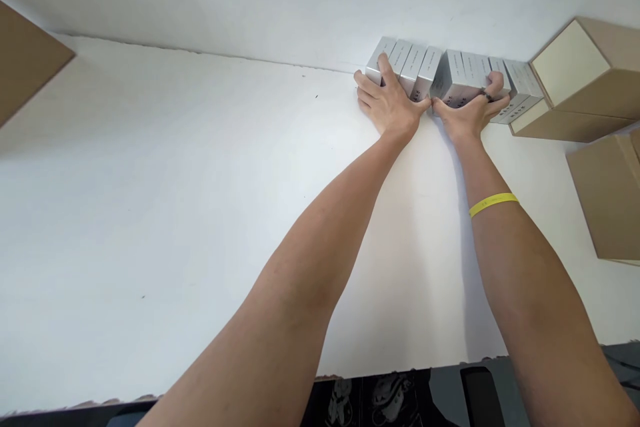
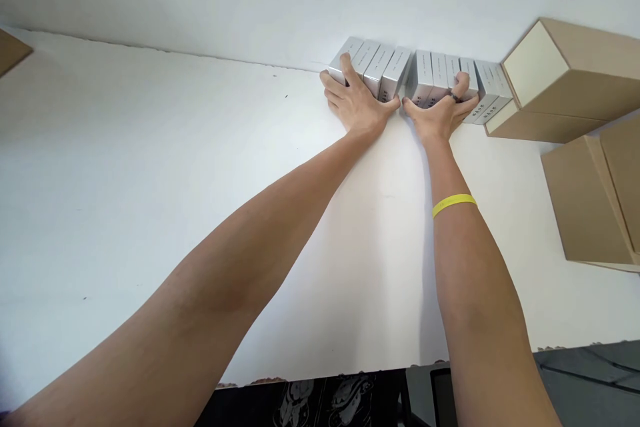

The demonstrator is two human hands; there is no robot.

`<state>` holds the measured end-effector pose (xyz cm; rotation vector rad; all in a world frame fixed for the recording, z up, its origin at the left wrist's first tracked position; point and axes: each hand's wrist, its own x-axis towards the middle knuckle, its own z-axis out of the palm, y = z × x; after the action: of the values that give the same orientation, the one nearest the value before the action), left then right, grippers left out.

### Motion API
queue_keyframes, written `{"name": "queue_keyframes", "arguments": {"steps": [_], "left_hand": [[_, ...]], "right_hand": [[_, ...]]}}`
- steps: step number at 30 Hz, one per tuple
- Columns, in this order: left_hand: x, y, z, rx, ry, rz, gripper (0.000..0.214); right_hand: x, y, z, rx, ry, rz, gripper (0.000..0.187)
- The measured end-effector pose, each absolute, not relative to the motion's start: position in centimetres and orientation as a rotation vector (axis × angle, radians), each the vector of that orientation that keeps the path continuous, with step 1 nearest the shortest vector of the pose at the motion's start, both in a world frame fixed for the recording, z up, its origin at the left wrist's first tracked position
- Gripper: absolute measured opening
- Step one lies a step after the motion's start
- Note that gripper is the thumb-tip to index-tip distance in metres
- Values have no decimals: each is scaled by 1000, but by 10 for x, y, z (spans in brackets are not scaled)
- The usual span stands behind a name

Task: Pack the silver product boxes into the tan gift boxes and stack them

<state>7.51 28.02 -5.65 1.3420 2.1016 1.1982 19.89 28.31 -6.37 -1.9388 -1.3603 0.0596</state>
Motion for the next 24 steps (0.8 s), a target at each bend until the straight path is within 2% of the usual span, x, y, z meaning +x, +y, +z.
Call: {"name": "queue_keyframes", "arguments": {"steps": [6, 24], "left_hand": [[73, 280, -57, 1358, 2126, 1210, 120], [66, 277, -60, 1423, 2071, 1197, 124]], "right_hand": [[189, 273, -53, -1970, -1197, 108, 102], [190, 261, -55, -1914, -1269, 109, 99]]}}
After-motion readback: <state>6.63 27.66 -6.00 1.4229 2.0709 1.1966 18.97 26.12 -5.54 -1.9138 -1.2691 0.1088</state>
